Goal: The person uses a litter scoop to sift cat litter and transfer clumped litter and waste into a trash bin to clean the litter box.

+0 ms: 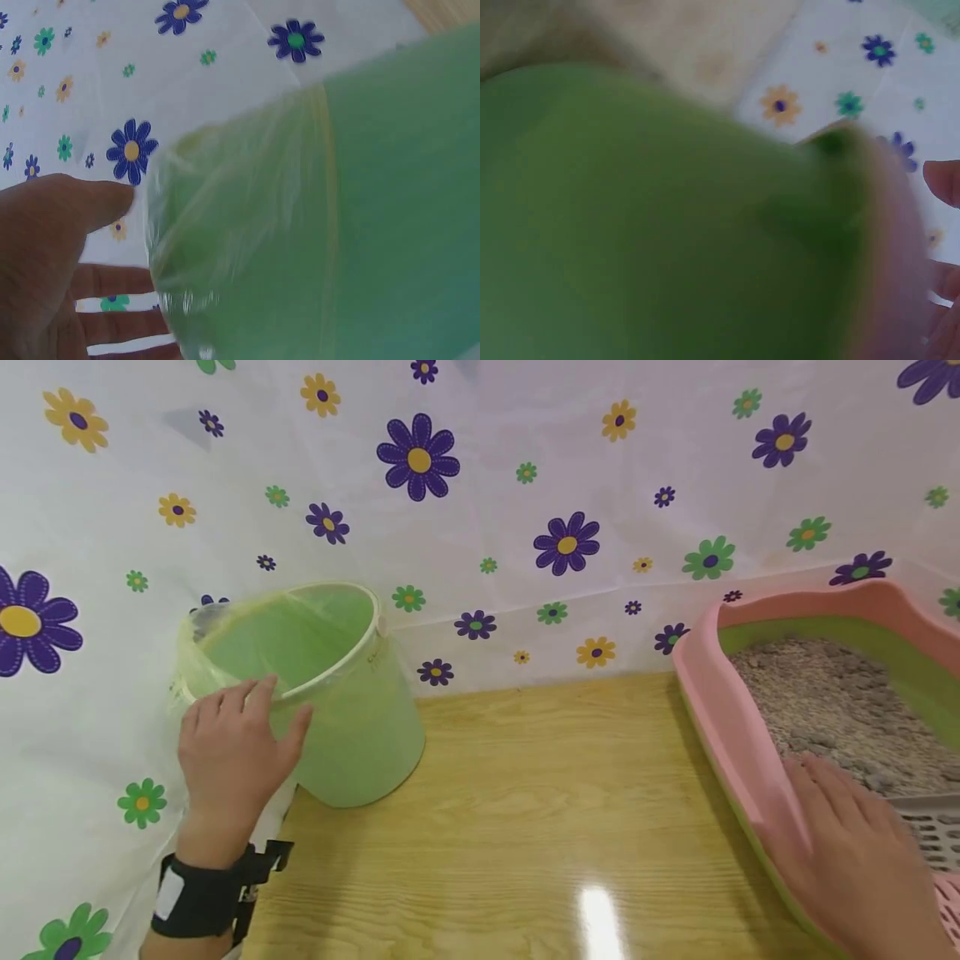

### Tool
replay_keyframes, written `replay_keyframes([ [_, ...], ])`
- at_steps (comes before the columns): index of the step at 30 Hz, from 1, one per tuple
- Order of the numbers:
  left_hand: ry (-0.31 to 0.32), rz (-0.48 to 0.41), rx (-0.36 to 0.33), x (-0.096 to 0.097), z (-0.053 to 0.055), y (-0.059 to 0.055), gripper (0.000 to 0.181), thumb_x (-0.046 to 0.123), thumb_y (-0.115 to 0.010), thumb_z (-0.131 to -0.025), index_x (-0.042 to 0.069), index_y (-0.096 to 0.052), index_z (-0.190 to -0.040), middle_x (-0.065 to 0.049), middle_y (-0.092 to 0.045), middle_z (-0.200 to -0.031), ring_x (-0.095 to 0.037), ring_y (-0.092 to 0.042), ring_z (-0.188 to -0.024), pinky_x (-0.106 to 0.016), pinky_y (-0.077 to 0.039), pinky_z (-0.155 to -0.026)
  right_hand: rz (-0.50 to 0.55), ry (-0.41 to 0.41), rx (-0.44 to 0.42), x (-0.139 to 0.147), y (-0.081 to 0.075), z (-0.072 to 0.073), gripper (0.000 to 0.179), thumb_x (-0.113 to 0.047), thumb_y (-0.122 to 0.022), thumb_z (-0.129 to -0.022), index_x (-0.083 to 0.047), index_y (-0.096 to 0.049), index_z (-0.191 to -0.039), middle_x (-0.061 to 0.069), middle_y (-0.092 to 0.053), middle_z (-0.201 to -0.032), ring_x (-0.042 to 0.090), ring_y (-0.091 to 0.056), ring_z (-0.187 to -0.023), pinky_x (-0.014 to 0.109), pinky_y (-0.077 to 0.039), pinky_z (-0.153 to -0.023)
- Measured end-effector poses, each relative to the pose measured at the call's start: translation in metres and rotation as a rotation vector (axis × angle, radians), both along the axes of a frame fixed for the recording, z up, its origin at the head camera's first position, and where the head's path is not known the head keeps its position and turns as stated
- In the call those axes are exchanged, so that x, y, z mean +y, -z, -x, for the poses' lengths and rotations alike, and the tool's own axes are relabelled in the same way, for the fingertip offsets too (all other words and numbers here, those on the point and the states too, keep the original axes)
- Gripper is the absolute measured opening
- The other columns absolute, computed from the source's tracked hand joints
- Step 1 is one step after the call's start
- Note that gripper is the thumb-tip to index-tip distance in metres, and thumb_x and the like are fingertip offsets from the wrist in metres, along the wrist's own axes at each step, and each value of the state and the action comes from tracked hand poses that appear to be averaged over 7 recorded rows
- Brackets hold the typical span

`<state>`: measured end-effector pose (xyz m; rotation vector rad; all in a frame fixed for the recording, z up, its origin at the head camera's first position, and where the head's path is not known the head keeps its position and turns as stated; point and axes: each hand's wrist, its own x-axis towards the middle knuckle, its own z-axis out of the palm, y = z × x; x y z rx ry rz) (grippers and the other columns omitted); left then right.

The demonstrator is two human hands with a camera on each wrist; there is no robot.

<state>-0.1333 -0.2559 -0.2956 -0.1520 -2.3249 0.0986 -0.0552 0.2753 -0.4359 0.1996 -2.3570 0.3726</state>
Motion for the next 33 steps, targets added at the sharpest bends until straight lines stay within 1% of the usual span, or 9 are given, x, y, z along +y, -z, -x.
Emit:
replay_keyframes([
  [2,0.01,0.049,-0.002,-0.009,0.001,-0.006,0.046,0.032,-0.079,-0.087,-0.003,-0.07,-0.116,-0.027,-0.074,-0.103,-0.048,-0.068,-0.095,-0.056,-0.054,-0.085,0.04,0.02,-0.006,0.011,0.012,-0.005,0.104,-0.078,-0.02,-0.098,0.012,-0.054,-0.138,0.041,-0.057,-0.129,0.06,-0.053,-0.113,0.067,-0.038,-0.107],
  [5,0.037,0.119,0.006,-0.017,0.004,-0.009,0.036,0.026,-0.081,-0.086,0.002,-0.071,-0.111,-0.025,-0.074,-0.091,-0.047,-0.068,-0.084,-0.056,-0.054,-0.074,0.058,0.037,-0.08,0.019,0.025,-0.011,0.098,-0.072,-0.027,-0.101,0.018,-0.057,-0.128,0.045,-0.058,-0.118,0.063,-0.055,-0.098,0.072,-0.042,-0.085],
  [6,0.049,0.133,0.012,-0.019,0.006,-0.01,0.033,0.024,-0.081,-0.087,0.003,-0.071,-0.109,-0.024,-0.073,-0.088,-0.047,-0.067,-0.081,-0.056,-0.053,-0.071,0.054,0.045,-0.116,0.02,0.028,-0.012,0.096,-0.07,-0.029,-0.102,0.018,-0.057,-0.128,0.045,-0.059,-0.116,0.064,-0.056,-0.095,0.071,-0.044,-0.083],
  [8,0.063,0.154,0.023,-0.02,0.008,-0.01,0.024,0.02,-0.08,-0.088,0.005,-0.071,-0.105,-0.022,-0.07,-0.082,-0.046,-0.065,-0.078,-0.056,-0.052,-0.068,0.044,0.045,-0.174,0.021,0.03,-0.014,0.086,-0.062,-0.036,-0.105,0.019,-0.057,-0.126,0.046,-0.06,-0.111,0.063,-0.059,-0.089,0.069,-0.047,-0.076],
  [12,0.094,0.171,0.029,-0.021,0.014,-0.013,0.013,0.014,-0.076,-0.089,0.006,-0.069,-0.097,-0.021,-0.066,-0.075,-0.045,-0.064,-0.077,-0.057,-0.051,-0.071,0.027,0.031,-0.195,0.022,0.025,-0.012,0.082,-0.055,-0.04,-0.106,0.023,-0.056,-0.124,0.049,-0.06,-0.098,0.061,-0.06,-0.072,0.066,-0.048,-0.061],
  [15,0.124,0.183,0.031,-0.022,0.017,-0.014,0.013,0.015,-0.074,-0.089,0.006,-0.066,-0.093,-0.019,-0.065,-0.075,-0.044,-0.061,-0.075,-0.057,-0.05,-0.075,0.021,0.047,-0.203,0.023,0.022,-0.011,0.084,-0.056,-0.036,-0.106,0.024,-0.056,-0.123,0.049,-0.06,-0.097,0.061,-0.06,-0.072,0.067,-0.047,-0.064],
  [22,0.175,0.22,0.051,-0.027,0.018,-0.009,0.014,0.018,-0.073,-0.09,0.007,-0.063,-0.093,-0.015,-0.058,-0.07,-0.039,-0.054,-0.066,-0.055,-0.048,-0.074,0.039,0.121,-0.193,0.019,0.022,-0.013,0.096,-0.065,-0.018,-0.104,0.019,-0.057,-0.126,0.049,-0.06,-0.106,0.065,-0.059,-0.083,0.069,-0.036,-0.089],
  [28,0.239,0.214,0.06,-0.025,0.018,-0.004,0.014,0.016,-0.076,-0.088,0.008,-0.067,-0.093,-0.014,-0.06,-0.071,-0.039,-0.055,-0.065,-0.054,-0.048,-0.071,0.023,0.119,-0.167,0.019,0.024,-0.015,0.103,-0.068,-0.012,-0.102,0.022,-0.06,-0.118,0.048,-0.061,-0.092,0.062,-0.057,-0.069,0.068,-0.035,-0.086],
  [33,0.282,0.202,0.089,-0.017,0.02,0.001,0.014,0.017,-0.075,-0.087,0.009,-0.064,-0.091,-0.012,-0.055,-0.068,-0.038,-0.051,-0.064,-0.053,-0.047,-0.07,0.028,0.107,-0.131,0.019,0.029,-0.016,0.108,-0.071,-0.009,-0.1,0.022,-0.061,-0.115,0.047,-0.061,-0.086,0.059,-0.056,-0.062,0.068,-0.034,-0.085],
])
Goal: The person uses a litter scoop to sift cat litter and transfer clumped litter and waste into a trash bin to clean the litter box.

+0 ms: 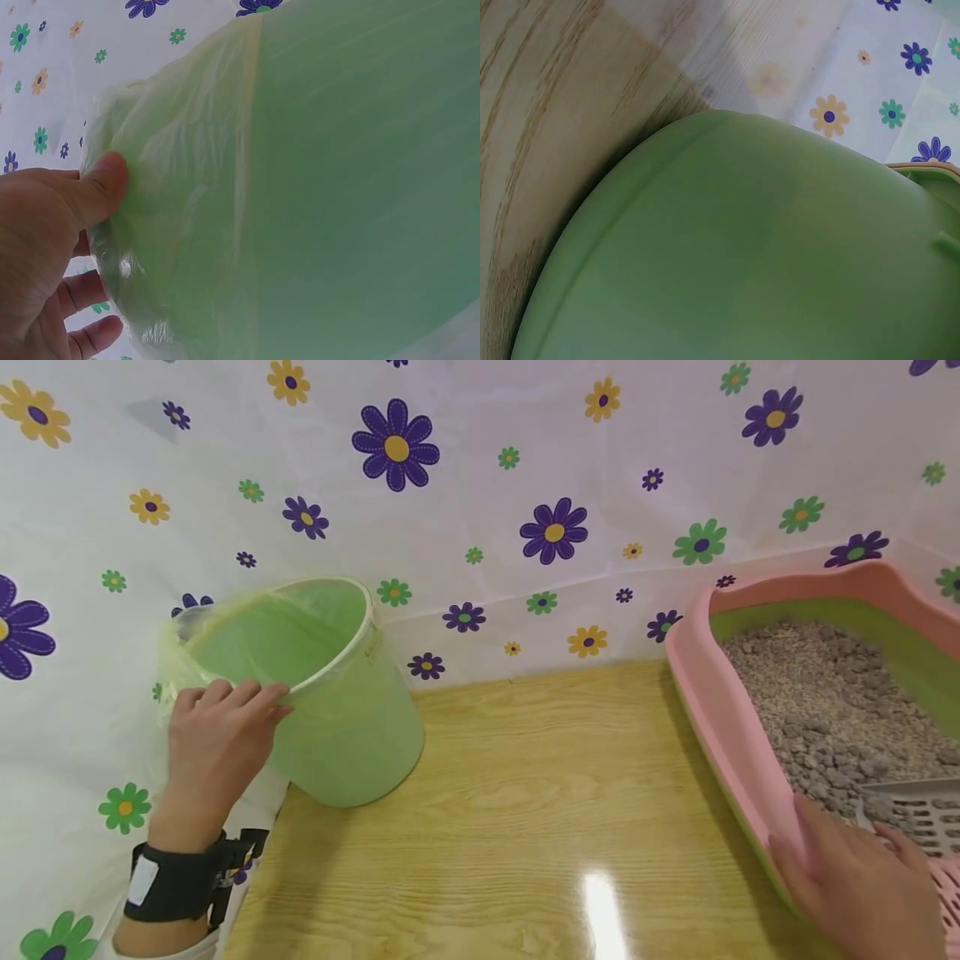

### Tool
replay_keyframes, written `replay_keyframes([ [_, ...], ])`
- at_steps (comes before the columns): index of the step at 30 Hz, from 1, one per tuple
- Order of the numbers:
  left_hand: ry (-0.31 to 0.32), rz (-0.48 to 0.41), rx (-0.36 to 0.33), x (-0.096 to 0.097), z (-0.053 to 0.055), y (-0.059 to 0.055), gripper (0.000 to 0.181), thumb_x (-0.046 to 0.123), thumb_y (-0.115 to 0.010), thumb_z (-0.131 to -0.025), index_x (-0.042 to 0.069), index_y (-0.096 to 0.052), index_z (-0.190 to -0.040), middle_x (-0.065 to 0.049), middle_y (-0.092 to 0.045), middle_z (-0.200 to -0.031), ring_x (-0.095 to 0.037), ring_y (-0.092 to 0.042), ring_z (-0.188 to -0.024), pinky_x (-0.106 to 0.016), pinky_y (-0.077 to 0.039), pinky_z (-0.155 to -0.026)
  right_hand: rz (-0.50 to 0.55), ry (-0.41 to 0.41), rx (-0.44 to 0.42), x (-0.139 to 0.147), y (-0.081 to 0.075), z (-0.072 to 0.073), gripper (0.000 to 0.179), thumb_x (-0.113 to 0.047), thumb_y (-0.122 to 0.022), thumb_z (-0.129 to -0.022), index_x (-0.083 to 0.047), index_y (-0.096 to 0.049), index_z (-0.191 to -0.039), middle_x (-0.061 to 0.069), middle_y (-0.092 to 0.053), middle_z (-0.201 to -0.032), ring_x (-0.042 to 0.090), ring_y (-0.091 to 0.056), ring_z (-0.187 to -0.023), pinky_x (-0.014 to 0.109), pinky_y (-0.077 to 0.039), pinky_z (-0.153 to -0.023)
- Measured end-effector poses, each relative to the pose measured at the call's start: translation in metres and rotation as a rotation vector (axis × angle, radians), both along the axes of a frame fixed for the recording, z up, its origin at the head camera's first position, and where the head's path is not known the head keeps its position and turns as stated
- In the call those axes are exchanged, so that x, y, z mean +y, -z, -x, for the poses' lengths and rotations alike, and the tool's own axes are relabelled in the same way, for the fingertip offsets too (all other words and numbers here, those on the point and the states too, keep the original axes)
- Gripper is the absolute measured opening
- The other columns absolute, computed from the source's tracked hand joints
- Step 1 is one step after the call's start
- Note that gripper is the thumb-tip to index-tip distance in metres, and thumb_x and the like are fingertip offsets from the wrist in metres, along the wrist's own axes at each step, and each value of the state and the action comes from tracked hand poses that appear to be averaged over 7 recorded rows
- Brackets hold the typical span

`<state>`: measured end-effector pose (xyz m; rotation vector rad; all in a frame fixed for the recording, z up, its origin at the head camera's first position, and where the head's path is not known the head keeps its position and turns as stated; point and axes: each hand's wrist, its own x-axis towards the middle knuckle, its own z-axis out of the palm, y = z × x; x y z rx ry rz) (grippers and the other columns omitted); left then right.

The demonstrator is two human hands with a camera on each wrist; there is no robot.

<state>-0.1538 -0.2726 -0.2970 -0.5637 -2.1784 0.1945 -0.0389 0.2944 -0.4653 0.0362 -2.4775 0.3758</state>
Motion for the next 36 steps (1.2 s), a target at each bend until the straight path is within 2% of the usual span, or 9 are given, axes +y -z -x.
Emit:
replay_keyframes([
  [9,0.006,0.021,-0.018,0.017,-0.001,-0.002,0.015,0.019,-0.073,-0.09,0.008,-0.063,-0.091,-0.011,-0.057,-0.069,-0.036,-0.051,-0.063,-0.052,-0.048,-0.071,0.003,-0.01,0.031,0.001,0.002,-0.002,0.111,-0.073,-0.007,-0.099,0.023,-0.061,-0.112,0.048,-0.06,-0.082,0.057,-0.055,-0.057,0.066,-0.034,-0.08],
  [14,0.008,0.013,-0.018,0.023,0.0,-0.001,0.016,0.021,-0.072,-0.09,0.008,-0.064,-0.091,-0.011,-0.059,-0.07,-0.035,-0.051,-0.063,-0.051,-0.048,-0.071,0.013,-0.027,0.065,0.0,0.003,-0.001,0.106,-0.072,-0.011,-0.1,0.02,-0.062,-0.113,0.047,-0.06,-0.082,0.059,-0.056,-0.06,0.068,-0.037,-0.078],
  [21,0.025,0.008,-0.031,0.031,0.001,0.002,0.016,0.02,-0.075,-0.089,0.009,-0.064,-0.092,-0.011,-0.06,-0.071,-0.035,-0.053,-0.065,-0.051,-0.049,-0.073,0.027,-0.023,0.027,-0.001,0.003,-0.002,0.097,-0.065,-0.014,-0.104,0.019,-0.06,-0.119,0.049,-0.061,-0.088,0.063,-0.057,-0.069,0.071,-0.036,-0.087],
  [26,0.033,0.023,-0.041,0.04,-0.001,0.002,0.016,0.021,-0.075,-0.09,0.009,-0.065,-0.093,-0.01,-0.06,-0.072,-0.034,-0.052,-0.066,-0.05,-0.049,-0.073,0.011,-0.006,0.031,-0.002,0.002,-0.002,0.102,-0.069,-0.01,-0.102,0.018,-0.06,-0.119,0.048,-0.061,-0.091,0.064,-0.059,-0.073,0.071,-0.037,-0.089],
  [31,0.047,0.045,-0.046,0.05,-0.003,0.002,0.016,0.02,-0.076,-0.09,0.009,-0.065,-0.095,-0.009,-0.06,-0.073,-0.032,-0.052,-0.068,-0.048,-0.049,-0.073,0.005,0.0,0.019,-0.003,0.001,-0.003,0.105,-0.07,-0.008,-0.101,0.019,-0.06,-0.118,0.048,-0.061,-0.09,0.064,-0.058,-0.072,0.071,-0.037,-0.088],
  [36,0.075,0.058,-0.023,0.058,-0.004,0.003,0.015,0.021,-0.074,-0.091,0.01,-0.064,-0.094,-0.007,-0.058,-0.072,-0.031,-0.052,-0.068,-0.047,-0.049,-0.072,-0.008,0.007,0.018,-0.003,0.001,-0.004,0.108,-0.071,-0.005,-0.1,0.02,-0.059,-0.12,0.048,-0.062,-0.091,0.063,-0.058,-0.071,0.069,-0.038,-0.085],
])
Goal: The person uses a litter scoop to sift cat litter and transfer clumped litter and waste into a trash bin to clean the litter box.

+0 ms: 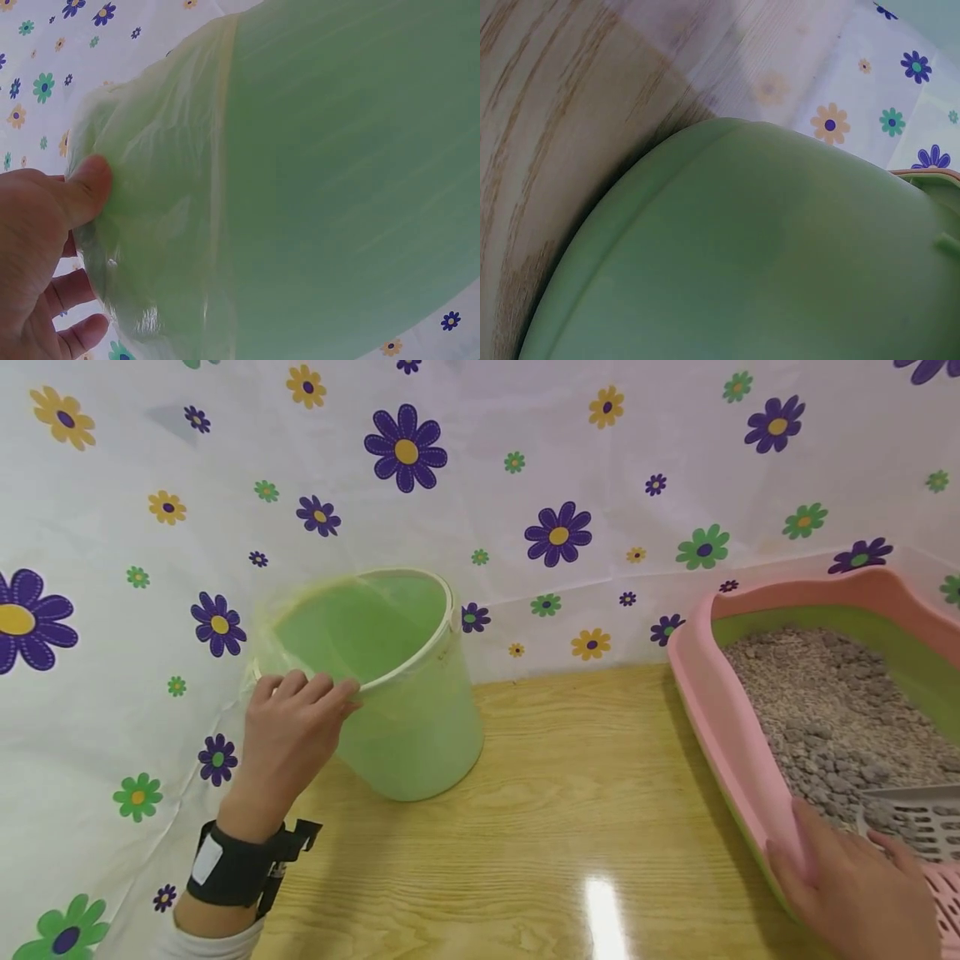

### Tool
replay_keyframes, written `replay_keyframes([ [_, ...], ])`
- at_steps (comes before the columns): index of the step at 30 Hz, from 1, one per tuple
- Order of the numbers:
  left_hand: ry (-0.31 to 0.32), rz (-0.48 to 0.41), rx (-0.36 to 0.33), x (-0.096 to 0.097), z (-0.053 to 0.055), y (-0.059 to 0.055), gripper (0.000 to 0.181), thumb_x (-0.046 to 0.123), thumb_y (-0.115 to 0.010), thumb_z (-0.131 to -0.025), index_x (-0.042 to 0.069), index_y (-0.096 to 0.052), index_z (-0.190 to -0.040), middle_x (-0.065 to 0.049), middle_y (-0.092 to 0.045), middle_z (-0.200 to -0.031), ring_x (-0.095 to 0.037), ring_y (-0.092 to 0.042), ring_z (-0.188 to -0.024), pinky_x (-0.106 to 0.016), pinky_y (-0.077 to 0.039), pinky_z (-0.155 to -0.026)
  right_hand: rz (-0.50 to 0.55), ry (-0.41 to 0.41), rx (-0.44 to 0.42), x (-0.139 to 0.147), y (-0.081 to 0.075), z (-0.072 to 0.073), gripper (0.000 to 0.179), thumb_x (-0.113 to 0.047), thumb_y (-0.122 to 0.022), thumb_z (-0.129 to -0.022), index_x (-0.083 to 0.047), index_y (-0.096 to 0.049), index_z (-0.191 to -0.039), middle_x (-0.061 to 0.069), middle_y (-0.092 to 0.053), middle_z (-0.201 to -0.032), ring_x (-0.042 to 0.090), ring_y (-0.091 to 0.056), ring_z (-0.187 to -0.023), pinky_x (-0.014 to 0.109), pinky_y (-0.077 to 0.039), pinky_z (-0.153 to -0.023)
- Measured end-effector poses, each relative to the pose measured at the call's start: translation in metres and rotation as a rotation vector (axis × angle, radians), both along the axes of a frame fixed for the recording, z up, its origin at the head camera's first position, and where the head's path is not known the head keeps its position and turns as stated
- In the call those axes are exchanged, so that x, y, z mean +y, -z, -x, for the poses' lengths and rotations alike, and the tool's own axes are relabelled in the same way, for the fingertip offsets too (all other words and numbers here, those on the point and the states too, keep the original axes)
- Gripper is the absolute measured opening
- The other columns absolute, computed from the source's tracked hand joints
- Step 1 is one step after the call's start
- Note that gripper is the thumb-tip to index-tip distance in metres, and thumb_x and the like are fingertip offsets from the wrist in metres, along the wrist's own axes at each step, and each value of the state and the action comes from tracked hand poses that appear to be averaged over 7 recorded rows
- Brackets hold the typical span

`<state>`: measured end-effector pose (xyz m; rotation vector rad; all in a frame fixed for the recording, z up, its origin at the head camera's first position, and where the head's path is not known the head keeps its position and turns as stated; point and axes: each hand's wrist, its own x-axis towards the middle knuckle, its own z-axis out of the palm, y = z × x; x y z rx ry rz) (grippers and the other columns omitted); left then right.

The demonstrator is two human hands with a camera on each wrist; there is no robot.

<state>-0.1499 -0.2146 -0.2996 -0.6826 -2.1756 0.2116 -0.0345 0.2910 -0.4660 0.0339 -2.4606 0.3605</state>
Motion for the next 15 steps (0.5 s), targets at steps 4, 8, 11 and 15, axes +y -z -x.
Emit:
replay_keyframes([
  [4,0.014,0.012,0.003,0.006,0.0,0.0,0.015,0.021,-0.074,-0.092,0.011,-0.063,-0.094,-0.007,-0.057,-0.072,-0.03,-0.052,-0.069,-0.047,-0.049,-0.073,-0.027,0.004,0.027,-0.001,0.0,0.001,0.11,-0.073,-0.003,-0.099,0.019,-0.059,-0.12,0.046,-0.061,-0.081,0.059,-0.058,-0.062,0.065,-0.039,-0.076],
  [8,0.031,0.026,0.01,0.013,0.002,0.001,0.013,0.022,-0.072,-0.093,0.012,-0.063,-0.094,-0.005,-0.055,-0.071,-0.029,-0.052,-0.069,-0.047,-0.049,-0.074,-0.018,0.034,-0.015,-0.001,-0.002,0.0,0.11,-0.073,-0.002,-0.098,0.018,-0.057,-0.123,0.047,-0.06,-0.08,0.059,-0.058,-0.061,0.064,-0.039,-0.073],
  [11,0.062,0.019,0.03,0.02,0.005,0.001,0.014,0.024,-0.067,-0.096,0.012,-0.06,-0.092,-0.004,-0.05,-0.069,-0.028,-0.05,-0.068,-0.046,-0.049,-0.073,0.005,0.047,-0.049,-0.001,-0.002,-0.001,0.111,-0.073,-0.001,-0.097,0.018,-0.056,-0.124,0.048,-0.06,-0.083,0.061,-0.057,-0.062,0.067,-0.043,-0.069],
  [15,0.085,0.017,0.039,0.027,0.007,0.001,0.018,0.026,-0.062,-0.099,0.012,-0.056,-0.09,-0.004,-0.046,-0.069,-0.028,-0.047,-0.067,-0.045,-0.047,-0.072,0.022,-0.002,-0.001,0.0,0.0,0.0,0.112,-0.076,-0.005,-0.096,0.02,-0.057,-0.119,0.045,-0.057,-0.07,0.055,-0.051,-0.048,0.064,-0.041,-0.05],
])
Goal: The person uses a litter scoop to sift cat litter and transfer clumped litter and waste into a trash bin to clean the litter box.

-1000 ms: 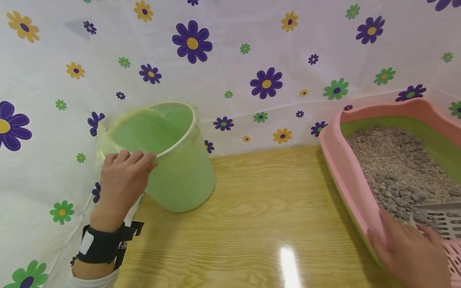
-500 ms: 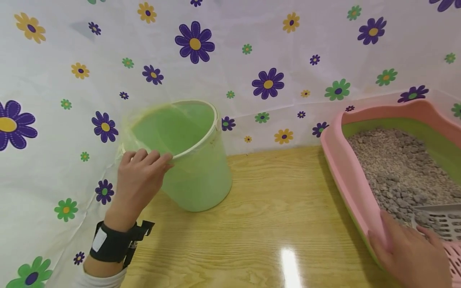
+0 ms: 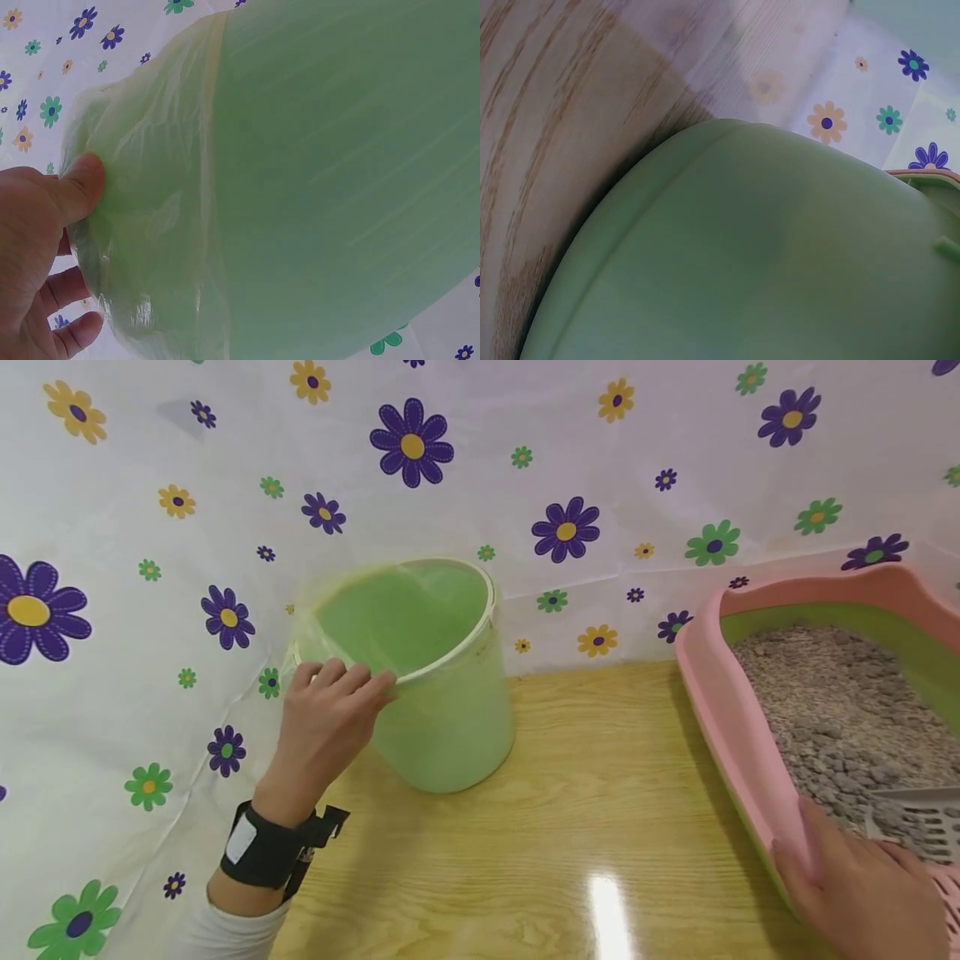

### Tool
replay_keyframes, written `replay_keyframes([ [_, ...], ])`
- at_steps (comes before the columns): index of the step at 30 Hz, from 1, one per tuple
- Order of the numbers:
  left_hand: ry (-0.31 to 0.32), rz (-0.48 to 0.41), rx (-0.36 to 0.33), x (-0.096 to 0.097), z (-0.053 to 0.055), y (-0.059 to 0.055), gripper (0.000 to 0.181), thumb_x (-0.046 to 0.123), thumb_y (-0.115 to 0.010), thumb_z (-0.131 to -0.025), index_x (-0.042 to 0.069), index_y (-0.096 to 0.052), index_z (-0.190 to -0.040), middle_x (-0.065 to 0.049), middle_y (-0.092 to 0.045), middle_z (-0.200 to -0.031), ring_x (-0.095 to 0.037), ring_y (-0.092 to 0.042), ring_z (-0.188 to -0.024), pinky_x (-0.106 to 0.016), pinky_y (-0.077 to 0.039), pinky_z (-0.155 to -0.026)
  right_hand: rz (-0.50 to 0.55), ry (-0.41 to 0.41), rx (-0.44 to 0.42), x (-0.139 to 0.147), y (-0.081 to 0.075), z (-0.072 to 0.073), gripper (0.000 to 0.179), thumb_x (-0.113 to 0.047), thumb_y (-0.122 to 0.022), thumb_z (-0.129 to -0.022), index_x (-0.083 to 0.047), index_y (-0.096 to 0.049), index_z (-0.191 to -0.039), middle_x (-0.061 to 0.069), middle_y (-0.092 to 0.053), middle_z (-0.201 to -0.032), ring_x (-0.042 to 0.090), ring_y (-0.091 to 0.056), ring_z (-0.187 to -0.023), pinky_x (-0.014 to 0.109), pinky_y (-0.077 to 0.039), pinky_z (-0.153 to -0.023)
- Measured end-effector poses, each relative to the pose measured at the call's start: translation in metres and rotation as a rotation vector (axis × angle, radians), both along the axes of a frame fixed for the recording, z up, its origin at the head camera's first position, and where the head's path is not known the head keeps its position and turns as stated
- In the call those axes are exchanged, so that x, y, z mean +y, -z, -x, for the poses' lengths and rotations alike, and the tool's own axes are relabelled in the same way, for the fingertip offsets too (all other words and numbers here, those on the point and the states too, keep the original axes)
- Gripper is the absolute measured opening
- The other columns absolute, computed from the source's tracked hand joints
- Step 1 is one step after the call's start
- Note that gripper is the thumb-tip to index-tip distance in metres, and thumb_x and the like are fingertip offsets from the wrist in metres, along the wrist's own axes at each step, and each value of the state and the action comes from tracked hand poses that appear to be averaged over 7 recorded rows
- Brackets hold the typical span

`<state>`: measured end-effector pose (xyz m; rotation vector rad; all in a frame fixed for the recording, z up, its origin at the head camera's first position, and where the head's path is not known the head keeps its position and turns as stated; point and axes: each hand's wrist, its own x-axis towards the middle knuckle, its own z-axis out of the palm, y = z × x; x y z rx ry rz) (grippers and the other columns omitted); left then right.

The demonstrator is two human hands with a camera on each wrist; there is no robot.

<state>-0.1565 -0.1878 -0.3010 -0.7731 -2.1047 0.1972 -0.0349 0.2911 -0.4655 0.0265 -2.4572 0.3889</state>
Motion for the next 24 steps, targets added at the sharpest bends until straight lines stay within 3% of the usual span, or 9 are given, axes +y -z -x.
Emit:
replay_keyframes([
  [4,0.013,0.018,-0.009,0.007,0.002,0.0,0.019,0.028,-0.06,-0.101,0.013,-0.055,-0.09,-0.003,-0.046,-0.069,-0.027,-0.046,-0.066,-0.044,-0.045,-0.07,0.011,-0.013,-0.003,0.001,0.001,0.0,0.109,-0.074,-0.007,-0.098,0.021,-0.057,-0.12,0.043,-0.055,-0.066,0.051,-0.049,-0.044,0.061,-0.04,-0.046],
  [13,0.047,0.022,0.024,0.022,0.006,0.001,0.021,0.029,-0.058,-0.102,0.014,-0.054,-0.088,-0.002,-0.044,-0.067,-0.025,-0.045,-0.064,-0.041,-0.042,-0.068,0.017,0.016,-0.027,0.002,0.001,-0.001,0.106,-0.071,-0.008,-0.099,0.019,-0.056,-0.125,0.048,-0.058,-0.078,0.057,-0.053,-0.053,0.067,-0.041,-0.056],
  [18,0.054,0.029,0.023,0.031,0.006,0.001,0.022,0.029,-0.056,-0.103,0.014,-0.053,-0.088,-0.002,-0.044,-0.068,-0.025,-0.046,-0.065,-0.041,-0.042,-0.07,0.019,0.042,-0.081,0.002,0.0,-0.002,0.1,-0.067,-0.009,-0.102,0.018,-0.054,-0.13,0.048,-0.059,-0.081,0.057,-0.055,-0.057,0.068,-0.041,-0.066],
  [24,0.051,0.067,0.0,0.046,0.006,-0.001,0.019,0.031,-0.056,-0.103,0.015,-0.054,-0.091,-0.002,-0.049,-0.07,-0.023,-0.048,-0.067,-0.04,-0.044,-0.074,0.005,0.002,0.001,0.0,0.003,0.0,0.103,-0.069,-0.009,-0.101,0.02,-0.057,-0.122,0.04,-0.055,-0.061,0.048,-0.049,-0.043,0.067,-0.04,-0.068],
])
